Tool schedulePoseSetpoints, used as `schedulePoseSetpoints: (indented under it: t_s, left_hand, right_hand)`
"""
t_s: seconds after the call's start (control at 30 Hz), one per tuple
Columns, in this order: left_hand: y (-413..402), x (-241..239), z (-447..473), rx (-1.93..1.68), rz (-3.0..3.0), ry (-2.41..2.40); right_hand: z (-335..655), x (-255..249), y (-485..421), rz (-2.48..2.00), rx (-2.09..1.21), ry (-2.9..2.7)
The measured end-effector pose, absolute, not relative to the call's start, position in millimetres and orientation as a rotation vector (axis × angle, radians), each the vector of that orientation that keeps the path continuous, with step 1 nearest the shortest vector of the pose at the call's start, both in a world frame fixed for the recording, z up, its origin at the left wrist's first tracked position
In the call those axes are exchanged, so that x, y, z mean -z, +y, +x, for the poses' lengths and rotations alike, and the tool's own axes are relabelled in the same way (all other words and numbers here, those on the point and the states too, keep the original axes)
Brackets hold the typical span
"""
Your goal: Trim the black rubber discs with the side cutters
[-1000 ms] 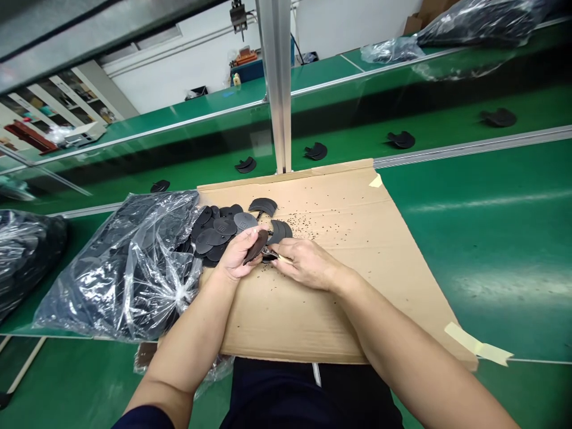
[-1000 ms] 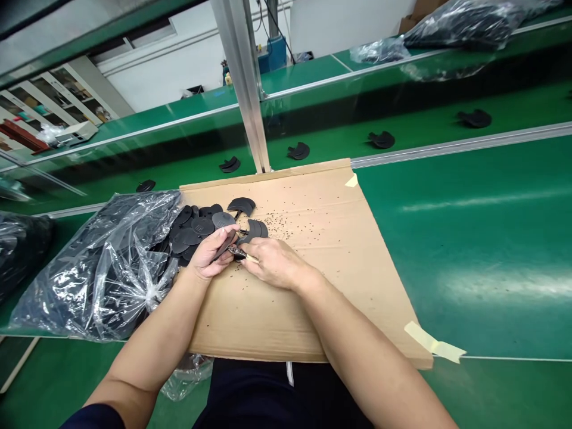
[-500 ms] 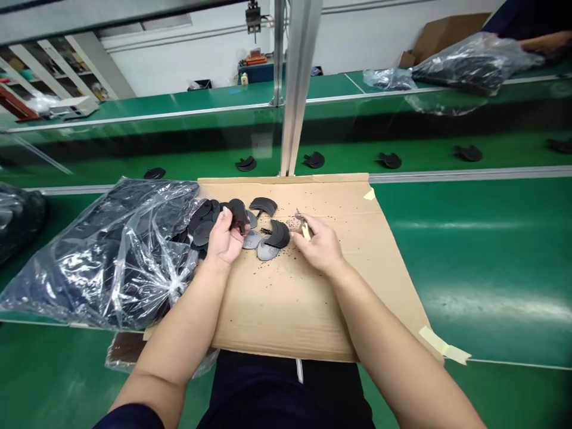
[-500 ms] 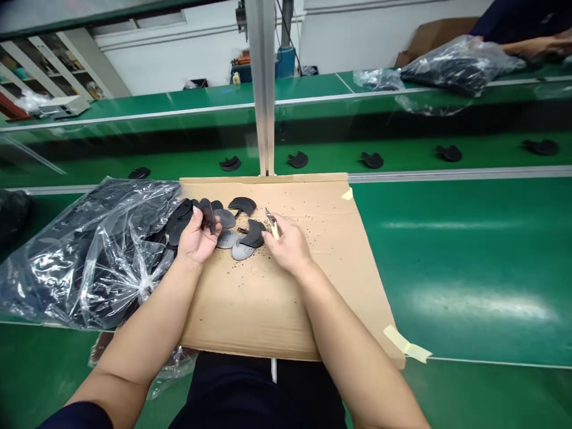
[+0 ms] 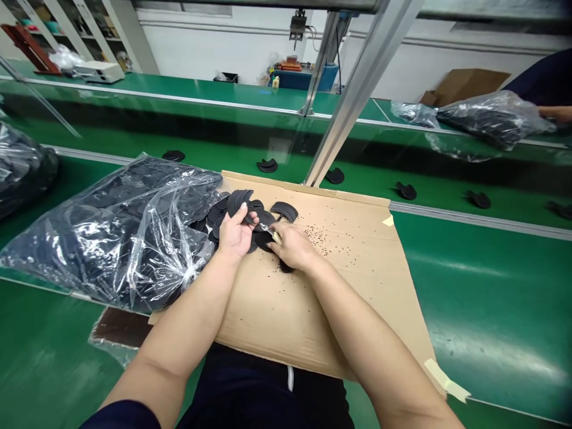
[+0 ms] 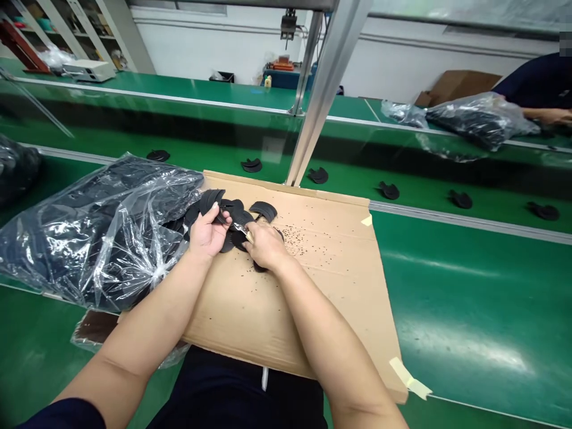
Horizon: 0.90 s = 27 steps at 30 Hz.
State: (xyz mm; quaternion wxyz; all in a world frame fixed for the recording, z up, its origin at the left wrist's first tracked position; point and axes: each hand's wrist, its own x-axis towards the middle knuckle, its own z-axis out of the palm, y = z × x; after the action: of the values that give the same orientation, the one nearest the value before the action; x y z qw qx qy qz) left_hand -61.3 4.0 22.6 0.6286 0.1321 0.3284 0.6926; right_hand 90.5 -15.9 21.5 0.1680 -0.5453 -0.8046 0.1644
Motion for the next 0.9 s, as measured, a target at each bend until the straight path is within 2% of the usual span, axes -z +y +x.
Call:
schedulePoseSetpoints:
  t_s: [0.17, 0.33, 0.5, 0.9]
  left_hand:
    - [0, -15, -51, -1.577, 0.554, 0.939]
    - [-13, -13, -39, -1.37, 0.76, 0.847]
    - [-25, -10, -27, -1.241, 0.875, 0.752]
    - [-23, -4, -26, -1.319, 0.994, 0.895]
  right_hand:
    - [111, -11, -23, -1.454, -0.652, -1.587]
    - [115, -14, -28, -1.153, -0.935, -1.111]
    - [108, -9, -33, -1.192, -0.916, -1.105]
    - [108, -11, -40, -1.317, -0.62, -1.303]
